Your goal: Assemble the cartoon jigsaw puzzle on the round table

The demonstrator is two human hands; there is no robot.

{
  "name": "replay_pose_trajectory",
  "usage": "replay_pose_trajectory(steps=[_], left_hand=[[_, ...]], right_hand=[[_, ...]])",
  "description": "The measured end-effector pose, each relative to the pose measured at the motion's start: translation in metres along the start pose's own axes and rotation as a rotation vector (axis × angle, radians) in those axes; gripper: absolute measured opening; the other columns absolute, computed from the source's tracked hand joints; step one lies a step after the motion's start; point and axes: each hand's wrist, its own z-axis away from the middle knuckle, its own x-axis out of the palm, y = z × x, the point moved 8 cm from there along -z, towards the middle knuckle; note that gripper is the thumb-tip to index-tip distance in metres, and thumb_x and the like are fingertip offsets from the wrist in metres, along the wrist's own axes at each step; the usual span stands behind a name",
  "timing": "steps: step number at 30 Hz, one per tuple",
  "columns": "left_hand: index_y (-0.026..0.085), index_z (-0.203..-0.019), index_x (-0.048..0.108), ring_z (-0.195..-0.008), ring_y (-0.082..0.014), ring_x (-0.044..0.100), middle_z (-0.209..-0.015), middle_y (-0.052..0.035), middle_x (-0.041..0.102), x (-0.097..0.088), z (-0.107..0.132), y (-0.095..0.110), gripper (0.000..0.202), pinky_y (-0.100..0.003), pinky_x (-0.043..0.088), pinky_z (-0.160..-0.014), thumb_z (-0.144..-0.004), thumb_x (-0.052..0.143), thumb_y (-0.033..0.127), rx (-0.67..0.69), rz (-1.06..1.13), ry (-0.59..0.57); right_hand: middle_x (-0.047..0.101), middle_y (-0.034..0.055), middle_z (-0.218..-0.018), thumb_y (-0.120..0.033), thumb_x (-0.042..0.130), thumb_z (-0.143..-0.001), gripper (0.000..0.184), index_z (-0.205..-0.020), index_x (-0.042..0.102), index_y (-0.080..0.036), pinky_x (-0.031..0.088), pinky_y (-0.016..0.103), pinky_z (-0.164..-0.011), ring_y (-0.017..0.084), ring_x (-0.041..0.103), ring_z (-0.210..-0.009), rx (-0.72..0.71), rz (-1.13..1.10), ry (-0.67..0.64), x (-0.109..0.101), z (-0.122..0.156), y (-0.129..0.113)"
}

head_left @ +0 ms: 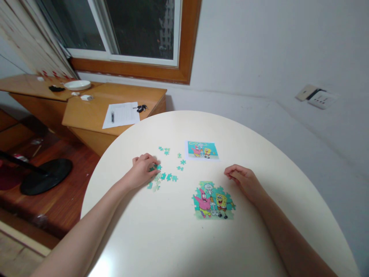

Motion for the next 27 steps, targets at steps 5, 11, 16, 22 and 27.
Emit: replay_pose_trajectory(steps=[5,11,16,22,27], left_hand=[[0.023,-0.084,0.067,-0.097,-0.0252,0.054,-0.098,-0.0054,0.06,0.003,-0.001,-0.008,0.013,-0.044,0.033,-0.091,-0.074,0.061,0.028,-0.039,-0.03,0.024],[0.022,-0.081,0.062,-0.098,-0.0258,0.053,-0.098,-0.0056,0.06,0.004,-0.001,-0.009,0.009,-0.044,0.033,-0.089,-0.072,0.06,0.024,-0.039,-0.02,0.008],[0.021,-0.079,0.059,-0.095,-0.0261,0.055,-0.089,-0.0047,0.064,0.003,-0.001,-0.003,0.008,-0.044,0.033,-0.087,-0.072,0.057,0.02,-0.023,-0.025,-0.02],[0.02,-0.074,0.059,-0.092,-0.0255,0.057,-0.079,-0.003,0.068,0.0,-0.002,0.003,0.003,-0.047,0.031,-0.09,-0.073,0.056,0.02,-0.014,0.004,-0.019],[0.02,-0.078,0.061,-0.086,-0.0226,0.06,-0.081,-0.003,0.069,-0.001,-0.003,0.001,0.009,-0.045,0.032,-0.09,-0.076,0.052,0.022,0.024,0.03,0.064]], right_hand=[[0.062,0.0017,-0.065,-0.033,0.061,-0.065,0.014,-0.066,0.066,-0.02,0.042,0.029,-0.062,0.015,0.052,-0.064,-0.008,0.002,-0.01,-0.001,-0.001,0.004],[0.061,0.001,-0.064,-0.031,0.062,-0.064,0.012,-0.066,0.067,-0.02,0.04,0.029,-0.063,0.015,0.052,-0.064,0.007,-0.014,-0.013,-0.001,-0.001,0.005],[0.061,0.0013,-0.064,-0.031,0.062,-0.064,0.012,-0.065,0.066,-0.02,0.04,0.029,-0.062,0.015,0.051,-0.064,0.005,-0.025,-0.013,-0.001,-0.001,0.004],[0.061,0.0013,-0.064,-0.033,0.062,-0.063,0.014,-0.065,0.066,-0.019,0.04,0.028,-0.062,0.014,0.052,-0.063,0.002,0.003,-0.003,0.0,-0.001,0.002],[0.06,0.0009,-0.061,-0.034,0.06,-0.062,0.016,-0.063,0.065,-0.019,0.041,0.028,-0.06,0.014,0.052,-0.06,-0.018,0.037,0.003,0.002,0.001,-0.006]])
